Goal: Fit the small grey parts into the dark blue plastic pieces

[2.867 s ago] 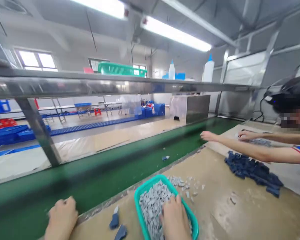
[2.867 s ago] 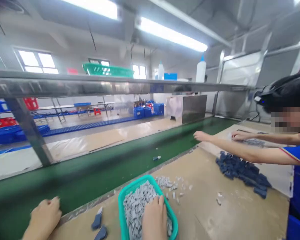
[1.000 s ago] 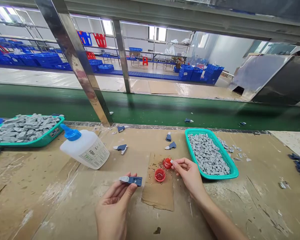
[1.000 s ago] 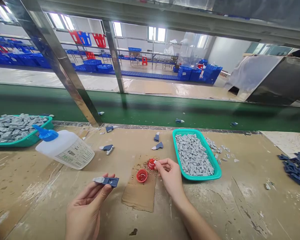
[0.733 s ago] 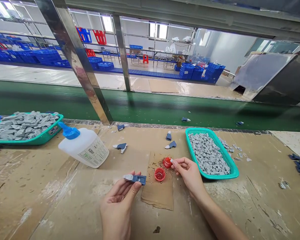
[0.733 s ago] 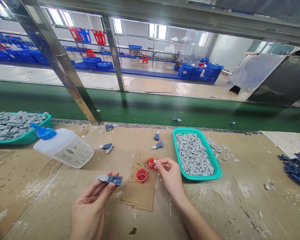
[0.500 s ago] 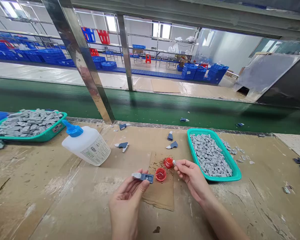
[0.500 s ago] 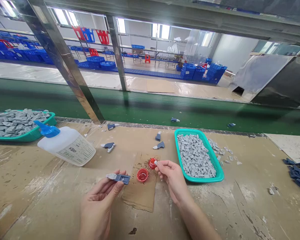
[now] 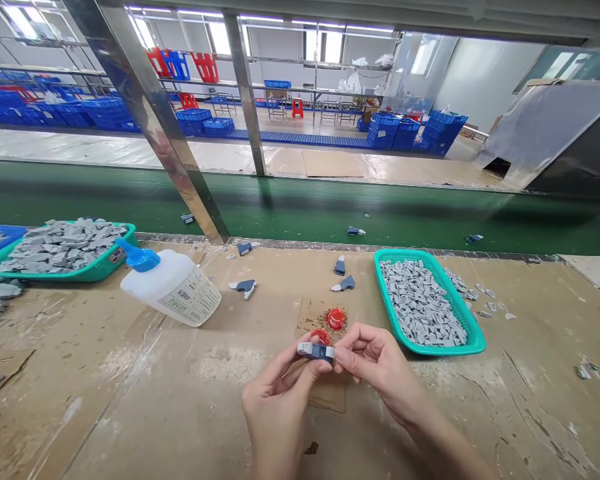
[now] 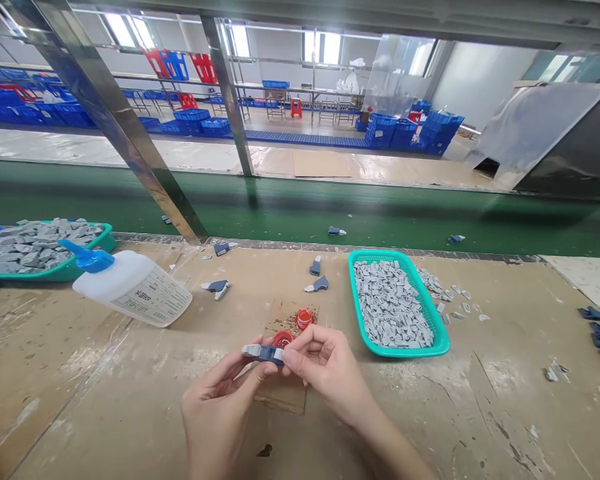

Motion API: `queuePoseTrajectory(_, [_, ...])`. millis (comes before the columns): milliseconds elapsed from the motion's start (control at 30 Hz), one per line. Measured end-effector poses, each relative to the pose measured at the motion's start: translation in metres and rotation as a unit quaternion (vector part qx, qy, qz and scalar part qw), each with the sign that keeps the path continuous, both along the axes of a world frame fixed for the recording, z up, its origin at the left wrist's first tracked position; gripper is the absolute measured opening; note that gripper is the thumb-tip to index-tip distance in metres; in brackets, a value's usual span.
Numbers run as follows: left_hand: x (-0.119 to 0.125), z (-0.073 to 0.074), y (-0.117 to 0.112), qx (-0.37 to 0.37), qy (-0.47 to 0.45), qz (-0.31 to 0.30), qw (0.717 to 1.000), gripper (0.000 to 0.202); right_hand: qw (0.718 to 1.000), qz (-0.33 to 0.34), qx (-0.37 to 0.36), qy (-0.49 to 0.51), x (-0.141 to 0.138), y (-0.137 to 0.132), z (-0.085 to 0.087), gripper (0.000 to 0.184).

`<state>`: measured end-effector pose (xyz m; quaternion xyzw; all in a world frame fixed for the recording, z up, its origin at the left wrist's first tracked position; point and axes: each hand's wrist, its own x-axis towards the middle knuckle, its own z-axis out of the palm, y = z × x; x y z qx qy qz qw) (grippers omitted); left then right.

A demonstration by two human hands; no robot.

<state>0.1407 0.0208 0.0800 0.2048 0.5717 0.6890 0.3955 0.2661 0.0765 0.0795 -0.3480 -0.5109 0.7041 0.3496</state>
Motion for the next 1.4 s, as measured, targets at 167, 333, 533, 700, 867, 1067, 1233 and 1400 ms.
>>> queuePoseTrajectory(167, [0.001, -0.005, -0.002, -0.006, 0.056, -0.005, 0.998, 0.031, 0.999, 0.025, -0.024, -0.025, 0.002, 0.003, -0.002, 0.03])
queuePoseTrajectory(333, [-0.005, -0.005, 0.001, 0.009, 0.14, -0.108, 0.984, 0.02, 0.993, 0.078, -0.09, -0.011, 0.006, 0.003, -0.004, 0.039])
queuePoseTrajectory(533, [-0.013, 0.004, 0.018, -0.01, 0.029, -0.257, 0.966, 0.042, 0.997, 0.067, -0.034, -0.006, 0.009, 0.007, 0.006, 0.028])
queuePoseTrajectory(700, [-0.04, 0.002, 0.08, 0.009, 0.306, -0.232, 0.923, 0.045, 0.97, -0.136, 0.092, -0.178, 0.051, 0.038, 0.004, 0.03])
queuePoseTrajectory(867, [-0.079, -0.007, 0.191, -0.028, 0.551, -0.193, 0.812, 0.045, 0.805, -0.301, 0.243, -0.449, 0.109, 0.069, -0.018, 0.021])
queuePoseTrajectory(1067, [-0.094, -0.019, 0.289, -0.099, 0.673, -0.223, 0.698, 0.039, 0.749, -0.251, 0.274, -0.548, 0.118, 0.078, -0.028, 0.024])
queuePoseTrajectory(1233, [-0.084, -0.026, 0.317, -0.09, 0.715, -0.214, 0.659, 0.041, 0.735, -0.239, 0.263, -0.577, 0.104, 0.092, -0.02, 0.021])
queuePoseTrajectory(1400, [-0.068, -0.026, 0.325, -0.057, 0.706, -0.26, 0.657, 0.034, 0.724, -0.23, 0.243, -0.603, 0.094, 0.103, -0.014, 0.018])
